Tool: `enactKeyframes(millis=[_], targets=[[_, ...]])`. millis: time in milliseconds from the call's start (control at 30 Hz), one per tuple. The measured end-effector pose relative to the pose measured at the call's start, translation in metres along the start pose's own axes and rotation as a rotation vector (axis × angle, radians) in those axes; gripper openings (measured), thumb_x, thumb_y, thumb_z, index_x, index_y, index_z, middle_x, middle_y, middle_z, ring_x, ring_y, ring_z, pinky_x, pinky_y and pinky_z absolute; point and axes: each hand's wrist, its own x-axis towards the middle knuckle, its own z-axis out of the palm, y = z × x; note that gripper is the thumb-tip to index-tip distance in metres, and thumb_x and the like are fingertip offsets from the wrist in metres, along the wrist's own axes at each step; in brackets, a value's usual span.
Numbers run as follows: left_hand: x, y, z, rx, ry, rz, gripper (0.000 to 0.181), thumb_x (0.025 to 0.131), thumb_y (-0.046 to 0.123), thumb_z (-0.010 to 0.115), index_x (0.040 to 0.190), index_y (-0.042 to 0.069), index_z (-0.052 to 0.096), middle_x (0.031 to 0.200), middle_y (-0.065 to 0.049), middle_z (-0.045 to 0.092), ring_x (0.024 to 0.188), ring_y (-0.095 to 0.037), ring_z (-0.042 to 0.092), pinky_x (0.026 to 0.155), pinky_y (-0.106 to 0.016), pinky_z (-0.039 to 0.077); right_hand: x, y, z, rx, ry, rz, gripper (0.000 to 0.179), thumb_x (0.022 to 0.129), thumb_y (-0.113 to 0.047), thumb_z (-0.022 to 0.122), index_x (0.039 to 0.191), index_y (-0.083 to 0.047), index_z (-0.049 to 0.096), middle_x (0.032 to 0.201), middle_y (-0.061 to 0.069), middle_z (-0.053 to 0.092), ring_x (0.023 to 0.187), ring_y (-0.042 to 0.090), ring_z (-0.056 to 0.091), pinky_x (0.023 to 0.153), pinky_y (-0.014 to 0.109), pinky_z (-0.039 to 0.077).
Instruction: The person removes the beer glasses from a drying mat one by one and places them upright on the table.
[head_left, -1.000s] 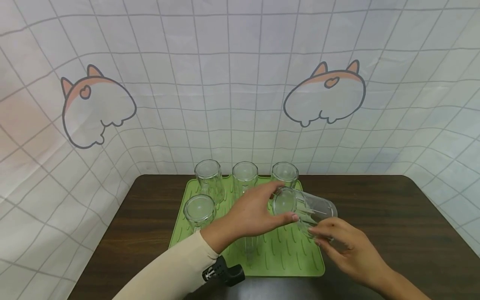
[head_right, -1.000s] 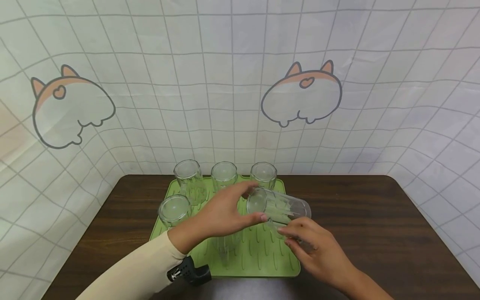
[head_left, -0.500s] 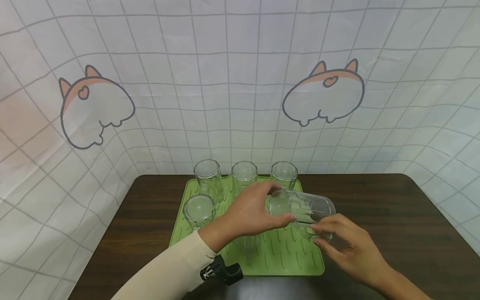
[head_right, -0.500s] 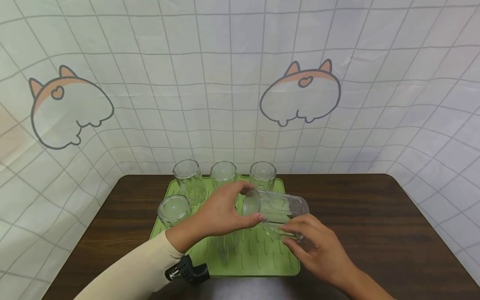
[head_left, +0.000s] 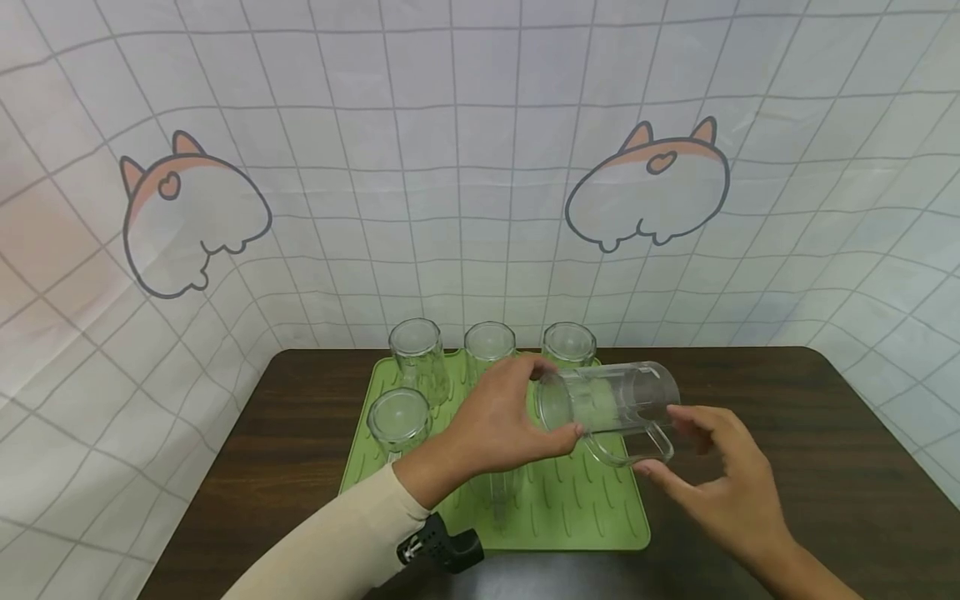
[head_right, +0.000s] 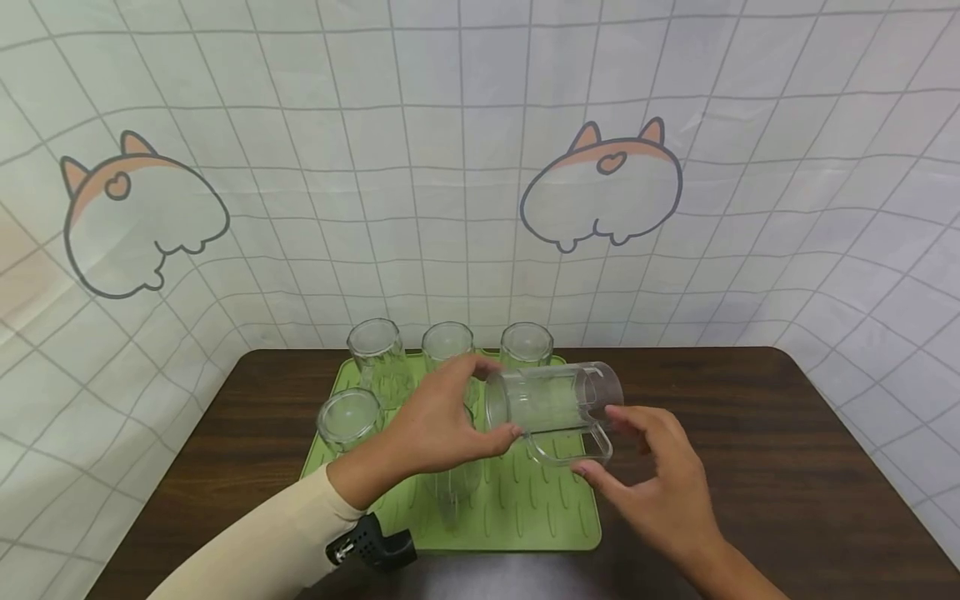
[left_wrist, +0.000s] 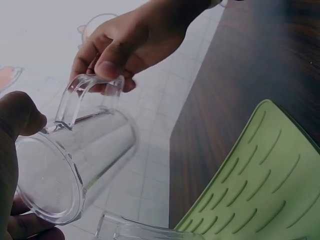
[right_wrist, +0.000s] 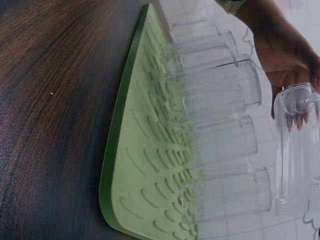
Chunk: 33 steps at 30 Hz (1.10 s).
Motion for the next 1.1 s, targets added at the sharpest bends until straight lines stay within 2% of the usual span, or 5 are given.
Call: enactKeyframes(millis=[133,433,567,767,1100], targets=[[-0.003,-0.001,0.0,-0.002,0.019,0.007,0.07,0.082,0.048,0.079,0.136,0.01,0.057,0.121,0.002,0.061,0.115,-0.021,0.058,0.094,-0.04,0.05,-0.003,-0.002,-0.001,-0.053,0.013,0.15,0.075,0.053,-0.001,0.1,0.121,-0.002,0.068,0.103,0.003,0.063,0.091,0.006,0.055,0.07,0.014,0.041],[-0.005,-0.004,0.002,-0.012,0.06,0.036,0.069,0.081,0.044,0.08,0.136,0.009,0.056,0.125,-0.001,0.061,0.116,-0.021,0.056,0.095,-0.042,0.049,-0.004,-0.008,-0.001,-0.154,-0.018,0.371,0.052,0.067,-0.013,0.098,0.111,-0.013,0.071,0.098,-0.004,0.063,0.068,0.006,0.053,0.058,0.016,0.042],[-0.005,-0.005,0.001,-0.024,0.067,0.048,0.07,0.081,0.042,0.081,0.136,0.006,0.057,0.127,-0.003,0.061,0.119,-0.024,0.056,0.097,-0.043,0.048,-0.005,-0.006,0.001,-0.169,-0.02,0.373,0.042,0.067,-0.016,0.098,0.103,-0.017,0.075,0.093,-0.008,0.063,0.06,0.007,0.052,0.056,0.017,0.041],[-0.006,-0.005,0.002,-0.008,0.044,0.041,0.069,0.081,0.04,0.081,0.136,0.006,0.056,0.127,-0.004,0.06,0.118,-0.023,0.056,0.096,-0.041,0.048,-0.004,-0.006,0.001,-0.101,-0.001,0.32,0.038,0.066,-0.003,0.096,0.098,-0.013,0.077,0.091,-0.011,0.065,0.062,0.006,0.052,0.058,0.016,0.041],[-0.005,-0.004,0.003,0.055,-0.005,-0.039,0.063,0.082,0.042,0.081,0.133,0.012,0.058,0.133,-0.006,0.056,0.132,-0.028,0.047,0.101,-0.048,0.046,0.002,-0.014,-0.001,-0.026,0.012,0.396,0.037,0.074,0.004,0.089,0.104,-0.01,0.074,0.095,-0.015,0.07,0.065,0.004,0.065,0.062,0.015,0.049]])
